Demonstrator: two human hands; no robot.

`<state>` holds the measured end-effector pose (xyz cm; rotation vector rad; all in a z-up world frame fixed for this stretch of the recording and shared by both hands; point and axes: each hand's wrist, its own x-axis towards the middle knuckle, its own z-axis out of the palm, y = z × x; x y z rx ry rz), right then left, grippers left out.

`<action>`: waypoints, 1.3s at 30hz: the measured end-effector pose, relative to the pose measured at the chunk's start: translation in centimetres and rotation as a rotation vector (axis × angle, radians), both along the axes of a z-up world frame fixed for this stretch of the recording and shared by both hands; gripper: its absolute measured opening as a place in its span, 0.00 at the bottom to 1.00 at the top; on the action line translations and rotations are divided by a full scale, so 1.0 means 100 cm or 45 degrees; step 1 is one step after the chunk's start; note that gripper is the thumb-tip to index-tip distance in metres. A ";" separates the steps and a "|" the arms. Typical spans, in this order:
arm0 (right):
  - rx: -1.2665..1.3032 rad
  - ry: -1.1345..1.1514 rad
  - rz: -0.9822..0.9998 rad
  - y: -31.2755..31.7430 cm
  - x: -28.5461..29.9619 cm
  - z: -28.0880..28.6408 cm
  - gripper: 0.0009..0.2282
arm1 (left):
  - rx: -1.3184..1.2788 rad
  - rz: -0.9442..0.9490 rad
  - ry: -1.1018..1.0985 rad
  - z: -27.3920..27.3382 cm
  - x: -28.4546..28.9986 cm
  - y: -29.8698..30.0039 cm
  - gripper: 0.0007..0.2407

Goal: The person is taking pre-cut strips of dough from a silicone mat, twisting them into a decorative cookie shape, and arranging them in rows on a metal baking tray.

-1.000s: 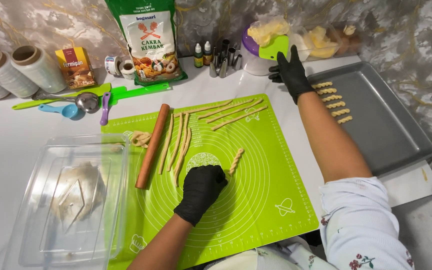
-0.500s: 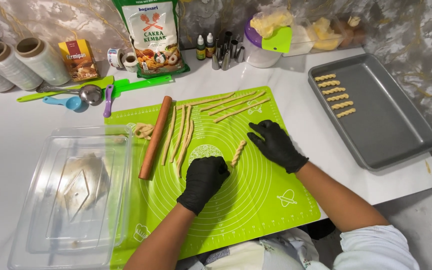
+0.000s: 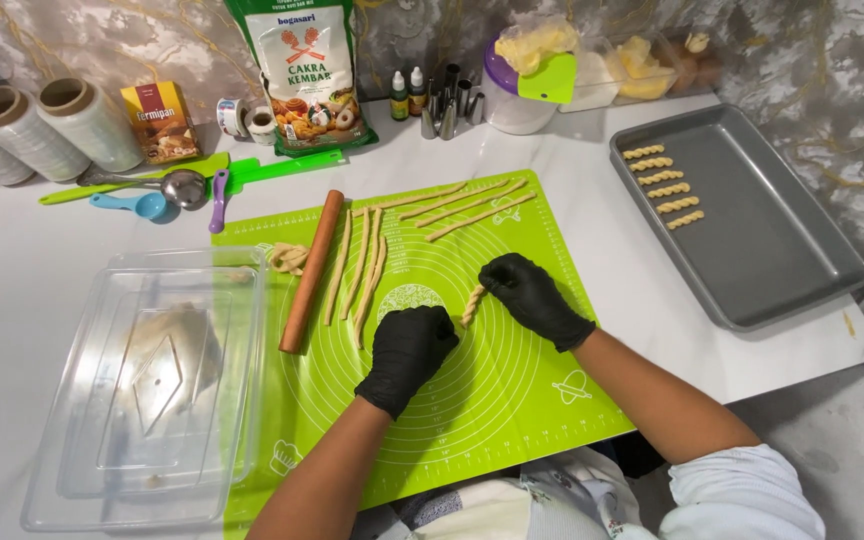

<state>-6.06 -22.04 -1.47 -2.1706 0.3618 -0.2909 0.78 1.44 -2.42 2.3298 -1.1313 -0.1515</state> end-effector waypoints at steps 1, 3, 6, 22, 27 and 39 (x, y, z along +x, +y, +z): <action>-0.001 0.001 0.001 0.006 -0.001 0.009 0.08 | -0.001 0.001 0.001 0.001 -0.001 0.001 0.06; 0.500 -0.092 0.055 0.018 -0.002 0.026 0.06 | -0.012 -0.002 -0.009 0.002 -0.002 0.001 0.07; 0.756 -0.037 0.046 0.031 0.000 0.035 0.07 | 0.014 -0.007 -0.044 0.005 -0.003 0.000 0.07; 1.076 0.053 -0.038 0.035 -0.004 0.061 0.16 | 0.190 0.064 0.121 0.021 -0.004 -0.006 0.06; 1.124 -0.114 -0.089 0.001 -0.023 0.094 0.19 | 0.301 0.110 0.207 0.039 -0.007 -0.006 0.07; 0.778 -0.442 -0.691 -0.228 -0.110 0.111 0.18 | 0.378 0.126 0.272 0.041 -0.009 -0.008 0.08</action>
